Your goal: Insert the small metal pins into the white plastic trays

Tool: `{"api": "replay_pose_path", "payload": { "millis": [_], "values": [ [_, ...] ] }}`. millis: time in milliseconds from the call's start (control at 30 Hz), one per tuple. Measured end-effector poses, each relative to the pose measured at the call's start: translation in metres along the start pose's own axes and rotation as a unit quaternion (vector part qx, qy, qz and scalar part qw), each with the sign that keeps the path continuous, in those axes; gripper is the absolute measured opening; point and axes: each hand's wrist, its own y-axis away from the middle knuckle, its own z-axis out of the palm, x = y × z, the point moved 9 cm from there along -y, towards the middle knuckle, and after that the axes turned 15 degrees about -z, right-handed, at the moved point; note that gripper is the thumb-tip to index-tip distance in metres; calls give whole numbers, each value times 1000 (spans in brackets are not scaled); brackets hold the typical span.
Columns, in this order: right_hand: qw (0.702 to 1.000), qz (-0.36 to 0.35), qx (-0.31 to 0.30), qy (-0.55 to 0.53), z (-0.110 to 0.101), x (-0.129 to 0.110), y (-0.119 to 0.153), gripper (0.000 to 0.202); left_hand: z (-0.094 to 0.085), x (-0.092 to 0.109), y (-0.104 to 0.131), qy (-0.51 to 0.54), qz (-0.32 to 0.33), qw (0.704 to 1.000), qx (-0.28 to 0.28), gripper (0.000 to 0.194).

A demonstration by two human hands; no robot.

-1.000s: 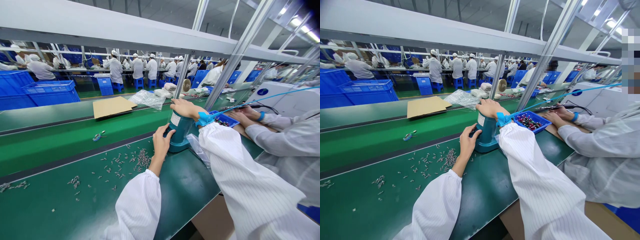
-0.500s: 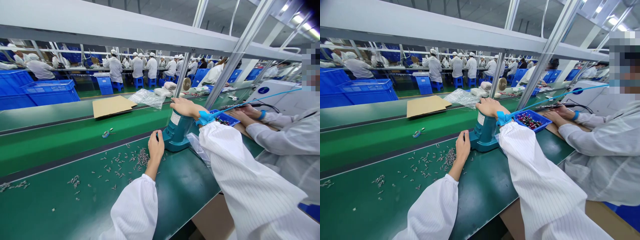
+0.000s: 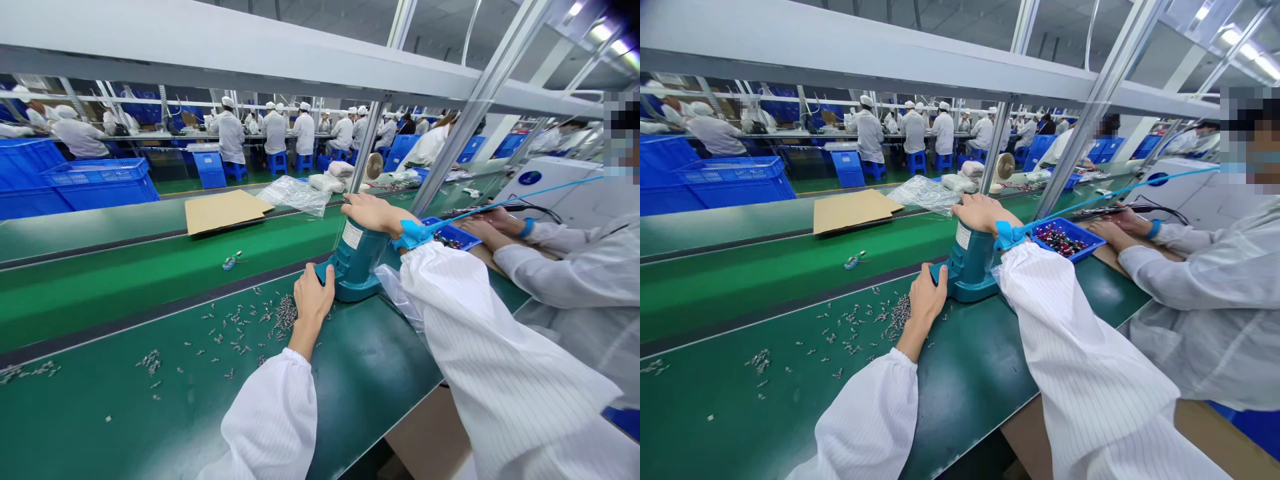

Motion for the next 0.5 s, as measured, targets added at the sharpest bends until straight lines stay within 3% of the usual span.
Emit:
{"api": "replay_pose_path", "payload": {
  "millis": [500],
  "values": [
    [1000, 15, -27, -4, 4, 3, 1, 64, 2, 0, 0, -77, -11, 997, 10, 39]
  ]
}}
